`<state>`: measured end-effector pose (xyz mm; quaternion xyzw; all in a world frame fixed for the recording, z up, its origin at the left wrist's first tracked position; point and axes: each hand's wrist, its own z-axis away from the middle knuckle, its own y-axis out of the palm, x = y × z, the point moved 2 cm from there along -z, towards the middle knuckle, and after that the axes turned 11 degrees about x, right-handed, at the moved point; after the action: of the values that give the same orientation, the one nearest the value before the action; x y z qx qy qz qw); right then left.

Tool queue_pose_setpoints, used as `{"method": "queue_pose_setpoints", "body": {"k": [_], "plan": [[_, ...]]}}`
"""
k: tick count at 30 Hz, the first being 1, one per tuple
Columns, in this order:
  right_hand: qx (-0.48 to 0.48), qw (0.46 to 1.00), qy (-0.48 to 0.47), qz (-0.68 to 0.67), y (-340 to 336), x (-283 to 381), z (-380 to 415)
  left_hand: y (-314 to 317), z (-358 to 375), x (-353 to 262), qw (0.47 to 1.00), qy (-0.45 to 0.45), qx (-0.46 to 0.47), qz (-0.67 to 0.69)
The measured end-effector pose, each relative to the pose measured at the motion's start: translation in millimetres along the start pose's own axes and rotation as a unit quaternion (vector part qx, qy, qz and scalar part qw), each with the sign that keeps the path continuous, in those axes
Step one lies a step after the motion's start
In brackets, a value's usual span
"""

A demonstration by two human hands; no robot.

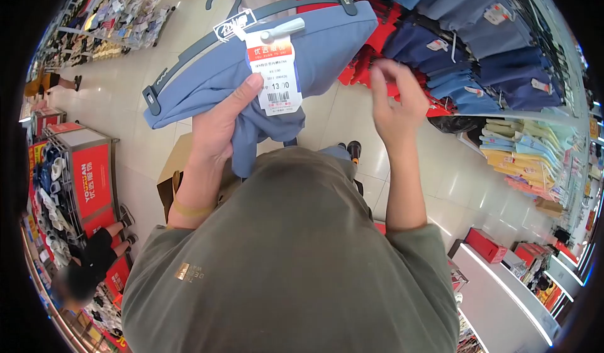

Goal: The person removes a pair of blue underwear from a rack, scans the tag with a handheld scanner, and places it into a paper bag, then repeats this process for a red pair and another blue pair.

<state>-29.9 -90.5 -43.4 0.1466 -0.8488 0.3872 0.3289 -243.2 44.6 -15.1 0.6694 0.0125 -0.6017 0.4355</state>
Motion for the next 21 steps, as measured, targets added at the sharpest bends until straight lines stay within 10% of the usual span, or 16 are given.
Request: {"method": "queue_pose_setpoints", "body": {"k": [4,8,12,14,17,21], "plan": [[0.277,0.854,0.38,0.223,61,-175,183,-30,-5,-8,1.0,0.012,-0.024,-0.011],[0.329,0.689,0.645,-0.016,110,-240,332,-40,-18,-14,0.997,0.044,-0.056,-0.017],[0.373,0.592,0.707,-0.106,119,-362,418,-42,-30,-16,0.995,0.059,-0.083,-0.008],[0.268,0.44,0.837,-0.186,118,-398,415,-40,-38,-19,0.992,0.071,-0.101,-0.001],[0.084,0.429,0.795,-0.42,105,-351,309,-31,-48,-21,0.985,0.096,-0.14,0.008],[0.112,0.449,0.741,-0.487,107,-428,209,-24,-65,-22,0.973,0.124,-0.196,0.004]]}}
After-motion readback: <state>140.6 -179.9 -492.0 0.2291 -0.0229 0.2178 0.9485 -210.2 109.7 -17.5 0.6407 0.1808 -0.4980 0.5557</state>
